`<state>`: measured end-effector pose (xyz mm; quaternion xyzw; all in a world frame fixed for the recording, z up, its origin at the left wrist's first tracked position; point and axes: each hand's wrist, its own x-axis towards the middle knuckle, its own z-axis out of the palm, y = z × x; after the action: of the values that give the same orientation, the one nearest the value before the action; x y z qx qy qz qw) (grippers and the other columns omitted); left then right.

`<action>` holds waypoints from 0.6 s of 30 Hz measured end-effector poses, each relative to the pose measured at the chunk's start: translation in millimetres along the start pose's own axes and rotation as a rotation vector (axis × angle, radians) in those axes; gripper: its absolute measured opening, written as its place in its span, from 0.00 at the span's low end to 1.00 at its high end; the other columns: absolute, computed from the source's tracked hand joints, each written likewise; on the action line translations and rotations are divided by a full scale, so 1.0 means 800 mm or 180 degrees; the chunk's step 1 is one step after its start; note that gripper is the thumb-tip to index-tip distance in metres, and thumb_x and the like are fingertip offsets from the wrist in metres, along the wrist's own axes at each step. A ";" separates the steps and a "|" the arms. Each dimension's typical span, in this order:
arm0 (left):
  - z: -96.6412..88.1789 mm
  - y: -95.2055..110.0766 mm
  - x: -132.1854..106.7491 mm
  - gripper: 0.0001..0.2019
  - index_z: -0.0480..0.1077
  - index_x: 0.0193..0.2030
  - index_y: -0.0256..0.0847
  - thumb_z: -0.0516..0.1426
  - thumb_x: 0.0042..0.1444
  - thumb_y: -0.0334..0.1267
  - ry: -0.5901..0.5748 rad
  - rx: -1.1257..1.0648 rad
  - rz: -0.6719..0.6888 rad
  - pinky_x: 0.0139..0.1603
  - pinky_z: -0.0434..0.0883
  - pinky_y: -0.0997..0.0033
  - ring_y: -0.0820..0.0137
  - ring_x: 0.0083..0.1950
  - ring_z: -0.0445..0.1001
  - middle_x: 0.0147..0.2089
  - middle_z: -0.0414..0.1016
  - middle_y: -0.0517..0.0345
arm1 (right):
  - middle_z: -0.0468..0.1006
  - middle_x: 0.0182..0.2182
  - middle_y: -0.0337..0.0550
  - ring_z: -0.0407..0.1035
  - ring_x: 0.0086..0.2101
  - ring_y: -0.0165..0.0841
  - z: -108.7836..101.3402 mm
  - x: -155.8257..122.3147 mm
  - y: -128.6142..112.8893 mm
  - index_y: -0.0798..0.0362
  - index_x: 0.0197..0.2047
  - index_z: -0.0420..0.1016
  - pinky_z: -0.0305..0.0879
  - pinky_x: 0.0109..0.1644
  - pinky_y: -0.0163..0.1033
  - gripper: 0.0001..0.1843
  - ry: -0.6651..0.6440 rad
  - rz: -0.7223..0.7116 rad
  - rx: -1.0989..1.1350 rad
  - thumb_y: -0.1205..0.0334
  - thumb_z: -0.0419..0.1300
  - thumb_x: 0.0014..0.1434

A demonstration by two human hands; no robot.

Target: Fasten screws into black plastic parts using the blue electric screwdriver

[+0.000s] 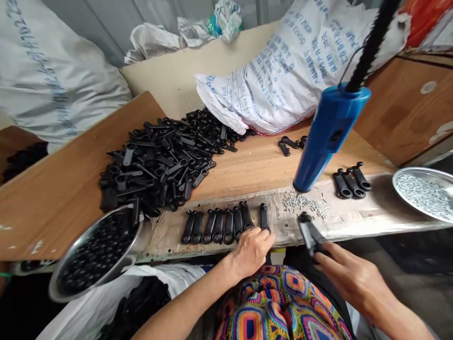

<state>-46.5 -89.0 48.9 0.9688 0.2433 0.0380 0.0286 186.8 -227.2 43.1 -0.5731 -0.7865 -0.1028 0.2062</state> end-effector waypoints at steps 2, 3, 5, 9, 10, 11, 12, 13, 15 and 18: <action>0.001 -0.007 -0.002 0.10 0.65 0.36 0.40 0.48 0.54 0.22 -0.0028 -0.0029 -0.0079 0.37 0.67 0.65 0.67 0.36 0.66 0.33 0.69 0.59 | 0.73 0.39 0.48 0.70 0.27 0.30 0.015 0.042 -0.021 0.51 0.40 0.74 0.63 0.26 0.34 0.13 -0.0374 -0.0066 -0.0110 0.66 0.48 0.63; 0.000 -0.009 -0.004 0.10 0.65 0.36 0.40 0.48 0.54 0.22 -0.0021 -0.0037 -0.0100 0.38 0.67 0.65 0.67 0.36 0.67 0.34 0.69 0.59 | 0.73 0.37 0.47 0.68 0.26 0.30 0.023 0.058 -0.029 0.51 0.39 0.73 0.60 0.24 0.33 0.12 -0.0576 -0.0036 -0.0169 0.68 0.48 0.61; -0.003 -0.011 -0.007 0.11 0.65 0.39 0.40 0.48 0.54 0.23 -0.0008 -0.0028 -0.0134 0.39 0.68 0.65 0.66 0.38 0.68 0.35 0.70 0.58 | 0.72 0.36 0.46 0.67 0.27 0.31 0.036 0.083 -0.037 0.51 0.40 0.72 0.57 0.25 0.33 0.12 -0.0928 0.0090 -0.0289 0.71 0.50 0.59; -0.009 -0.013 -0.012 0.13 0.65 0.43 0.41 0.50 0.53 0.23 0.0047 -0.0052 -0.0108 0.40 0.70 0.64 0.66 0.40 0.68 0.42 0.70 0.57 | 0.70 0.36 0.43 0.67 0.29 0.33 0.047 0.108 -0.044 0.50 0.41 0.69 0.55 0.26 0.34 0.11 -0.1362 0.0147 -0.0287 0.72 0.52 0.58; -0.009 -0.014 -0.012 0.13 0.66 0.43 0.41 0.50 0.53 0.24 0.0073 -0.0072 -0.0093 0.40 0.70 0.64 0.66 0.40 0.69 0.43 0.70 0.57 | 0.69 0.36 0.43 0.68 0.29 0.33 0.046 0.111 -0.045 0.50 0.41 0.69 0.55 0.26 0.34 0.11 -0.1414 0.0130 -0.0254 0.72 0.52 0.58; -0.010 -0.015 -0.012 0.12 0.66 0.42 0.41 0.50 0.54 0.24 0.0106 -0.0094 -0.0088 0.40 0.70 0.64 0.66 0.40 0.69 0.43 0.70 0.57 | 0.69 0.36 0.43 0.68 0.29 0.33 0.045 0.114 -0.047 0.50 0.43 0.68 0.56 0.26 0.34 0.11 -0.1447 0.0123 -0.0233 0.72 0.52 0.58; -0.011 -0.016 -0.011 0.10 0.66 0.41 0.41 0.50 0.55 0.26 0.0148 -0.0109 -0.0085 0.40 0.71 0.64 0.66 0.39 0.69 0.43 0.71 0.57 | 0.69 0.37 0.43 0.68 0.29 0.32 0.043 0.116 -0.048 0.50 0.45 0.67 0.56 0.26 0.34 0.13 -0.1464 0.0118 -0.0222 0.72 0.52 0.58; -0.012 -0.017 -0.010 0.09 0.66 0.40 0.41 0.50 0.56 0.27 0.0187 -0.0121 -0.0078 0.39 0.71 0.63 0.65 0.39 0.69 0.42 0.71 0.57 | 0.70 0.39 0.44 0.68 0.29 0.32 0.040 0.117 -0.050 0.51 0.47 0.67 0.57 0.25 0.34 0.14 -0.1452 0.0110 -0.0221 0.72 0.52 0.58; -0.021 -0.020 -0.006 0.07 0.67 0.39 0.41 0.50 0.58 0.30 0.0273 -0.0181 -0.0021 0.37 0.70 0.62 0.65 0.38 0.69 0.39 0.71 0.56 | 0.71 0.41 0.47 0.69 0.29 0.31 0.033 0.116 -0.050 0.52 0.49 0.67 0.59 0.26 0.33 0.16 -0.1289 0.0077 -0.0185 0.72 0.51 0.58; -0.060 -0.027 -0.001 0.06 0.68 0.36 0.40 0.50 0.59 0.33 0.0501 -0.0812 0.0187 0.35 0.69 0.64 0.66 0.35 0.69 0.34 0.71 0.57 | 0.73 0.44 0.50 0.72 0.33 0.32 0.015 0.106 -0.032 0.54 0.48 0.69 0.67 0.31 0.34 0.14 -0.0716 0.0032 0.0042 0.70 0.50 0.60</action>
<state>-61.5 -68.8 94.7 0.9580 0.2096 0.1453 0.1312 138.0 -157.8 72.2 -0.5835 -0.8025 -0.0316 0.1209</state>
